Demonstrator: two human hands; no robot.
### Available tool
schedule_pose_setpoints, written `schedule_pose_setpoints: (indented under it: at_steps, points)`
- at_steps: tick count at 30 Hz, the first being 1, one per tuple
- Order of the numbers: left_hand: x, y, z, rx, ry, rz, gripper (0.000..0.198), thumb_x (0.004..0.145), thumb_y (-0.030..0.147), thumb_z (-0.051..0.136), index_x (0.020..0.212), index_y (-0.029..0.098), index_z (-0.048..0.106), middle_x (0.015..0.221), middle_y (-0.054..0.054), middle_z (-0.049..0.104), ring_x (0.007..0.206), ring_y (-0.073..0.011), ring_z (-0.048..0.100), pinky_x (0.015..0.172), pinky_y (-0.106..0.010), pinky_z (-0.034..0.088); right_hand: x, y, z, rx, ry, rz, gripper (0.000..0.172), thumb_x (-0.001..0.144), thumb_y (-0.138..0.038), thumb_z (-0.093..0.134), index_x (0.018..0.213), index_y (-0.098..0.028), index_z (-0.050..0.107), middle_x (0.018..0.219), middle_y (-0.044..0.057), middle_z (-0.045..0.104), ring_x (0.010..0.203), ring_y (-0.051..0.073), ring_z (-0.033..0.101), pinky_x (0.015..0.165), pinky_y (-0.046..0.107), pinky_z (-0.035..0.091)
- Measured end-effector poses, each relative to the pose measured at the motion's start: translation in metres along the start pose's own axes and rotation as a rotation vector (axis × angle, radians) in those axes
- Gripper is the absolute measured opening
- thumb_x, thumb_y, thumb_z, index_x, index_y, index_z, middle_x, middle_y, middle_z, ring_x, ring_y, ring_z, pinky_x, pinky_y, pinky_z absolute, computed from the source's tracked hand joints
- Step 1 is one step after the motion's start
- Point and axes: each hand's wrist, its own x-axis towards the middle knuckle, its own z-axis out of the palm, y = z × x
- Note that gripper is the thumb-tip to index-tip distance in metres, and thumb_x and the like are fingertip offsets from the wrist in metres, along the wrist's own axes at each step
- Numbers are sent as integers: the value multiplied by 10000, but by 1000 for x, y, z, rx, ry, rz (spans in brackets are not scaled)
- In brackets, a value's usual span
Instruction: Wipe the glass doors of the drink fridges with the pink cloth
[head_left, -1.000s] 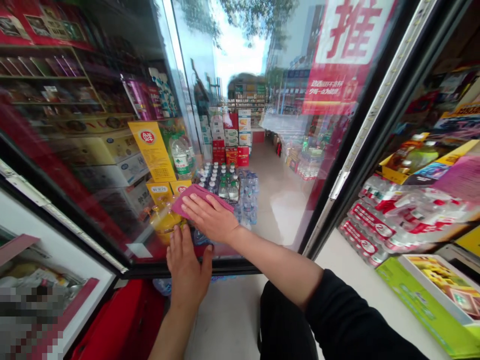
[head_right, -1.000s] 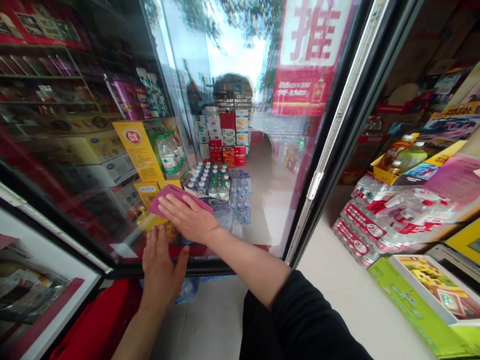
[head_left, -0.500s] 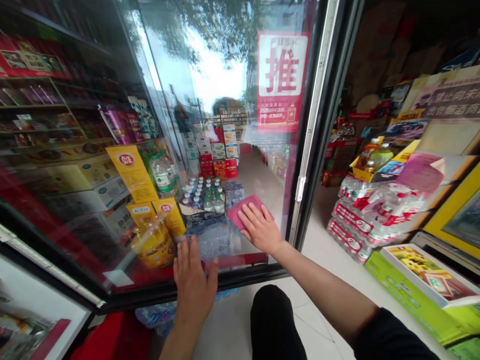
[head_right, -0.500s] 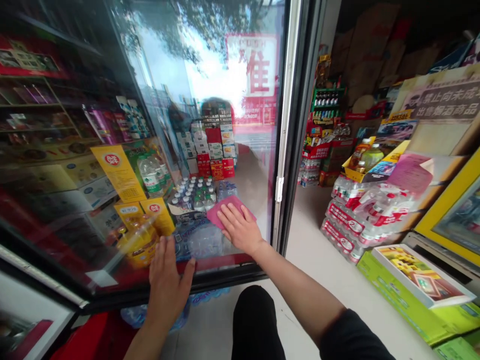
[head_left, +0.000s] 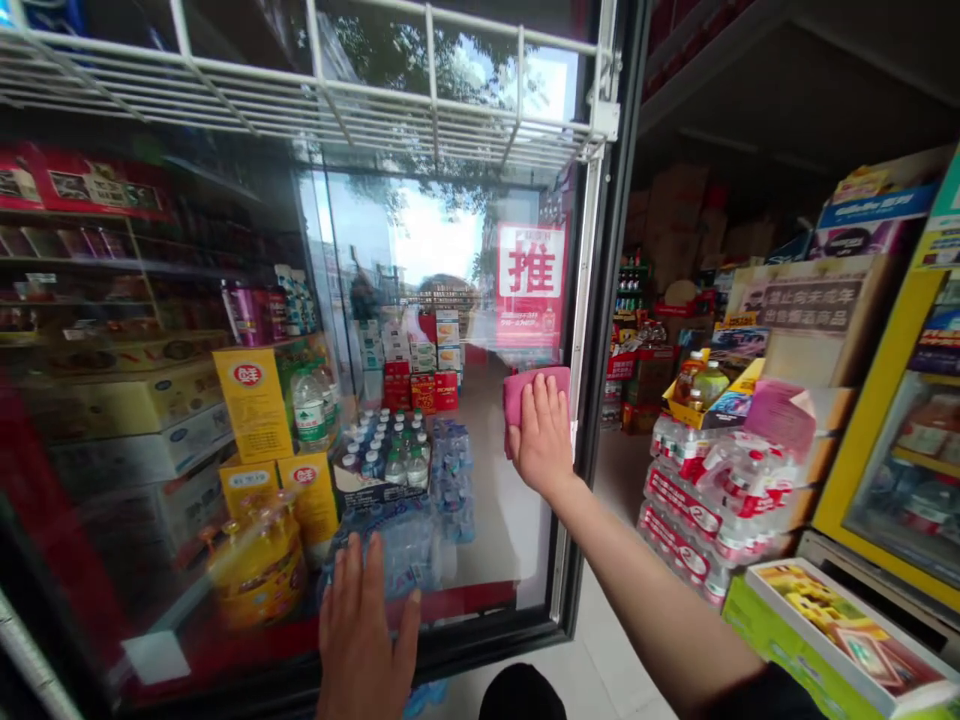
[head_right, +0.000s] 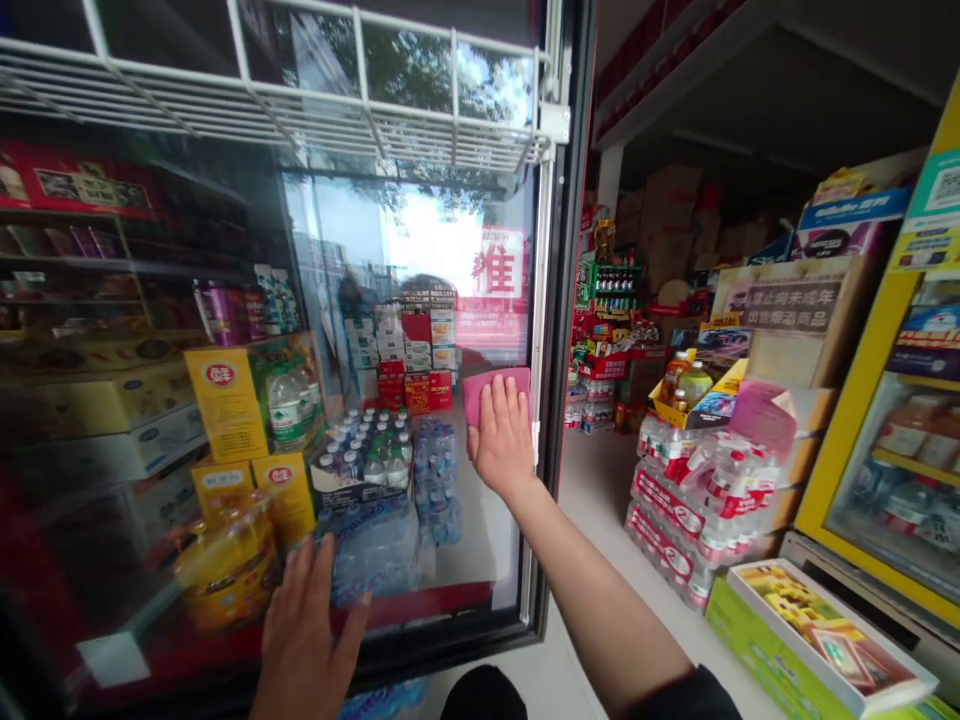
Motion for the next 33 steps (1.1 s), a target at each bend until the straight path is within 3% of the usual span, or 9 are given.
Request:
schedule_pose_setpoints:
  at_steps: [4, 8, 15, 21, 24, 27, 30, 33]
  points:
    - [0, -12, -4, 8, 47, -34, 834, 1055, 439, 533, 1796, 262, 194, 1844, -171, 267, 1707, -413, 269, 1329, -698, 314, 39, -5, 0, 1, -11, 79, 874, 1047, -278, 547, 1792, -91, 130, 1856, 237, 141, 1759, 395, 67, 1369, 738, 244]
    - [-2, -17, -6, 17, 80, -32, 841, 1058, 443, 529, 1798, 266, 169, 1847, -174, 257, 1704, -424, 270, 1316, -709, 329, 70, -35, 4, 22, -33, 83, 820, 1054, -314, 557, 1770, -74, 238, 1850, 245, 173, 1760, 391, 63, 1383, 718, 199]
    - [-3, -24, -13, -13, 171, -89, 805, 1061, 480, 485, 1786, 247, 227, 1843, -171, 273, 1713, -406, 256, 1339, -687, 295, 116, -115, 21, 132, -208, -125, 843, 1054, -420, 622, 1759, -97, 292, 1862, 208, 156, 1762, 378, 79, 1415, 649, 131]
    - [-4, -37, -24, 33, 192, -96, 811, 1051, 484, 491, 1781, 224, 248, 1814, -210, 323, 1683, -427, 323, 1314, -695, 331, 117, -162, 34, 154, -266, -479, 839, 1092, -458, 569, 1769, -88, 239, 1872, 161, 135, 1756, 352, 136, 1428, 571, 160]
    - [-2, -39, -30, 35, 154, -110, 843, 1035, 478, 524, 1783, 214, 241, 1820, -215, 305, 1687, -438, 309, 1312, -694, 336, 101, -156, 35, 149, -310, -661, 824, 1085, -454, 580, 1764, -103, 271, 1867, 127, 184, 1747, 325, 193, 1427, 526, 212]
    - [0, -38, -34, 16, 171, -129, 846, 1025, 470, 528, 1780, 206, 251, 1810, -214, 331, 1691, -426, 305, 1327, -687, 318, 78, -126, 31, 146, -341, -749, 824, 1077, -465, 587, 1764, -119, 290, 1853, 119, 243, 1736, 309, 241, 1419, 518, 256]
    - [-1, -35, -33, 3, 174, -101, 851, 1028, 498, 522, 1781, 216, 244, 1816, -204, 322, 1703, -420, 277, 1333, -693, 306, 52, -80, 22, 121, -346, -729, 807, 1080, -472, 578, 1764, -140, 306, 1826, 129, 322, 1714, 311, 305, 1402, 527, 294]
    - [-3, -33, -29, 4, 156, -85, 824, 1047, 496, 505, 1781, 224, 247, 1835, -187, 283, 1712, -419, 252, 1331, -701, 305, 32, -32, 11, 54, -320, -617, 768, 1060, -456, 617, 1734, -162, 396, 1770, 148, 440, 1670, 322, 397, 1377, 539, 327]
